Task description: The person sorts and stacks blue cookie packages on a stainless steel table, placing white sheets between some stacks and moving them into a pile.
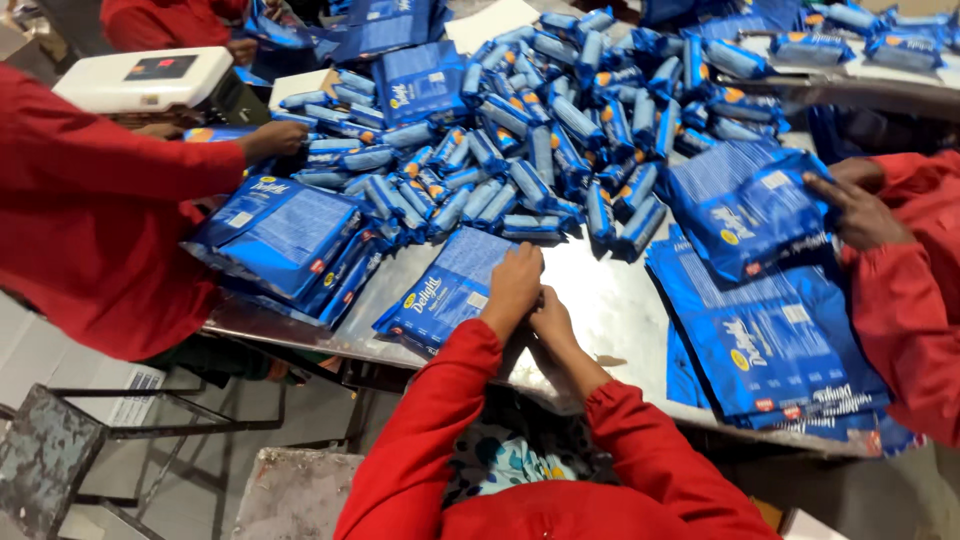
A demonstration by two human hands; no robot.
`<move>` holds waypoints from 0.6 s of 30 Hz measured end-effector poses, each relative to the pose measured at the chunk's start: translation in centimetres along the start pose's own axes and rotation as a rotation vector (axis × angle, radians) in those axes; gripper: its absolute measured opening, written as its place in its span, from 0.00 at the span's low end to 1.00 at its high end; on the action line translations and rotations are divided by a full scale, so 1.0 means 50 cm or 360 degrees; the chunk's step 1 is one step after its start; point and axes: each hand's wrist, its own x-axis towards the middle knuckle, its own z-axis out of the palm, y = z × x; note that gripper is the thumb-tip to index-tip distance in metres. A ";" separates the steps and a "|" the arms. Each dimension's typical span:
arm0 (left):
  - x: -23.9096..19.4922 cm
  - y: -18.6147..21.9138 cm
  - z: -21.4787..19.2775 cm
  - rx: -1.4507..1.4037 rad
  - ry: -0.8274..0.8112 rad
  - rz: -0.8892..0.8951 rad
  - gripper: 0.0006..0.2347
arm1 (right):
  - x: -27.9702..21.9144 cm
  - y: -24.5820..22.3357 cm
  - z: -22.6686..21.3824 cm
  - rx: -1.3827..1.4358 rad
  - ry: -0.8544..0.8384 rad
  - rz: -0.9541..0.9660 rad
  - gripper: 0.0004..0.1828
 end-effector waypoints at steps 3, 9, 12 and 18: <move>0.036 -0.016 0.066 0.0147 -0.0024 0.0118 0.01 | -0.001 -0.021 -0.022 0.0139 -0.0155 0.0271 0.27; 0.011 -0.028 0.065 -0.0057 -0.0124 0.0348 0.01 | 0.010 -0.011 -0.042 0.0981 -0.0437 0.0540 0.22; -0.020 -0.016 0.015 -0.0225 -0.0011 0.0345 0.01 | 0.010 -0.014 -0.039 0.0716 -0.0459 0.0525 0.21; -0.098 -0.005 -0.096 0.0136 0.0106 0.0074 0.23 | -0.028 -0.083 -0.017 0.0295 -0.0023 0.0404 0.24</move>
